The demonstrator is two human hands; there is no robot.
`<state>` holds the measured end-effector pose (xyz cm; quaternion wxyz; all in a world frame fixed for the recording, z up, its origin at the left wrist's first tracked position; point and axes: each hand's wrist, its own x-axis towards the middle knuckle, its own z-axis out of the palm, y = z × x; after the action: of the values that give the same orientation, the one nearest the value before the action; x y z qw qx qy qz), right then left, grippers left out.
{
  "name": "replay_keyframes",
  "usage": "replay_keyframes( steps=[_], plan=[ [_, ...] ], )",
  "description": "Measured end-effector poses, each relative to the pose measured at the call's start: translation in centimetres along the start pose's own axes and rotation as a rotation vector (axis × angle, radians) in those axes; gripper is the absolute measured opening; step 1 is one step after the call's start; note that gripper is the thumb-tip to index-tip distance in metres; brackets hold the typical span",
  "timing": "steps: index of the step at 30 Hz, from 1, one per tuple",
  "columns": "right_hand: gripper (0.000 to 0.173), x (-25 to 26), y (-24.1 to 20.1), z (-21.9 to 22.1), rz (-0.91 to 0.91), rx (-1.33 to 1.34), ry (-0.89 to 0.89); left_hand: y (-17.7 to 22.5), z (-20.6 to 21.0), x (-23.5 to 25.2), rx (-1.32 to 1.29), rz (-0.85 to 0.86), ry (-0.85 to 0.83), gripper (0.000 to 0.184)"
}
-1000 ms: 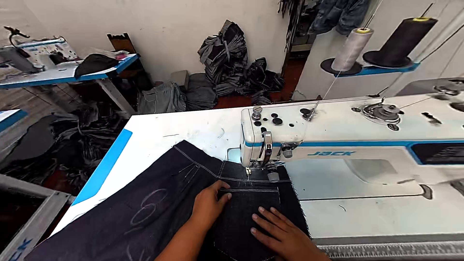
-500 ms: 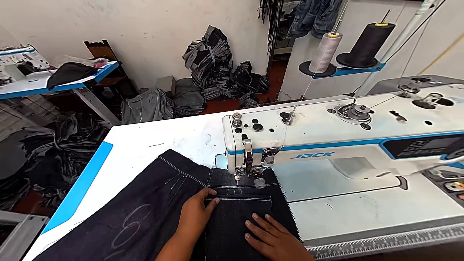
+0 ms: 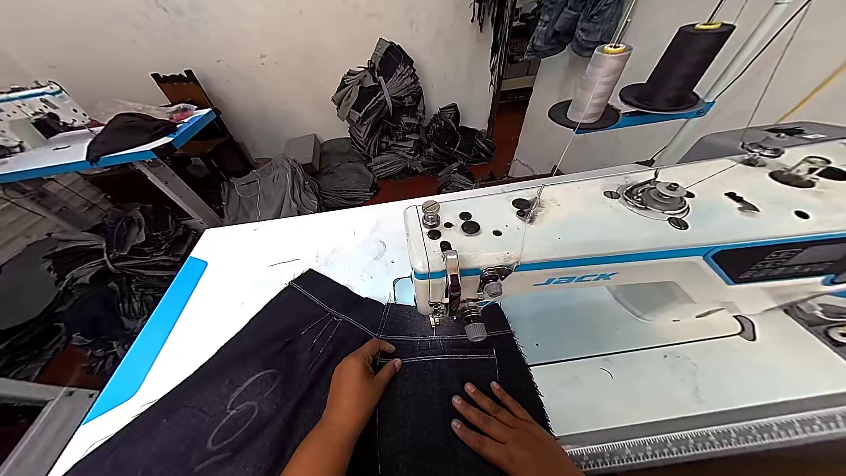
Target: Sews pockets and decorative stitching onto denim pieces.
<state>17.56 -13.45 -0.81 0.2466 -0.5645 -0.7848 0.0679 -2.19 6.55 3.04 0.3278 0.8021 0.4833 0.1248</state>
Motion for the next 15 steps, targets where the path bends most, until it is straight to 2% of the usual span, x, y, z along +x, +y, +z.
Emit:
replay_keyframes(
  steps=[6, 8, 9, 11, 13, 15],
  plan=[
    [0.055, 0.0, -0.2, -0.1, -0.013, 0.003, -0.06, 0.1, -0.1, 0.0, 0.03, 0.004, 0.007, 0.029],
    [0.056, 0.1, -0.4, -0.3, 0.008, 0.029, -0.083, 1.3, -0.1, -0.6, 0.149, 0.047, 0.044, 0.029],
    [0.057, 0.3, -0.5, -0.6, 0.021, 0.058, -0.093, 2.3, 0.2, -1.3, 0.244, 0.138, 0.08, 0.028],
    [0.059, 0.6, -0.7, -0.9, 0.032, 0.095, -0.101, 3.4, 2.5, -2.9, 0.366, 0.486, 0.208, 0.026],
    [0.058, 0.5, -0.6, -0.5, 0.015, 0.058, -0.043, 3.4, 5.7, -4.0, 0.297, 0.751, 0.181, 0.032],
    [0.061, 0.2, -0.5, -0.3, 0.019, 0.042, -0.014, 2.7, 6.8, -4.0, 0.162, 0.781, 0.096, 0.034]
  ],
)
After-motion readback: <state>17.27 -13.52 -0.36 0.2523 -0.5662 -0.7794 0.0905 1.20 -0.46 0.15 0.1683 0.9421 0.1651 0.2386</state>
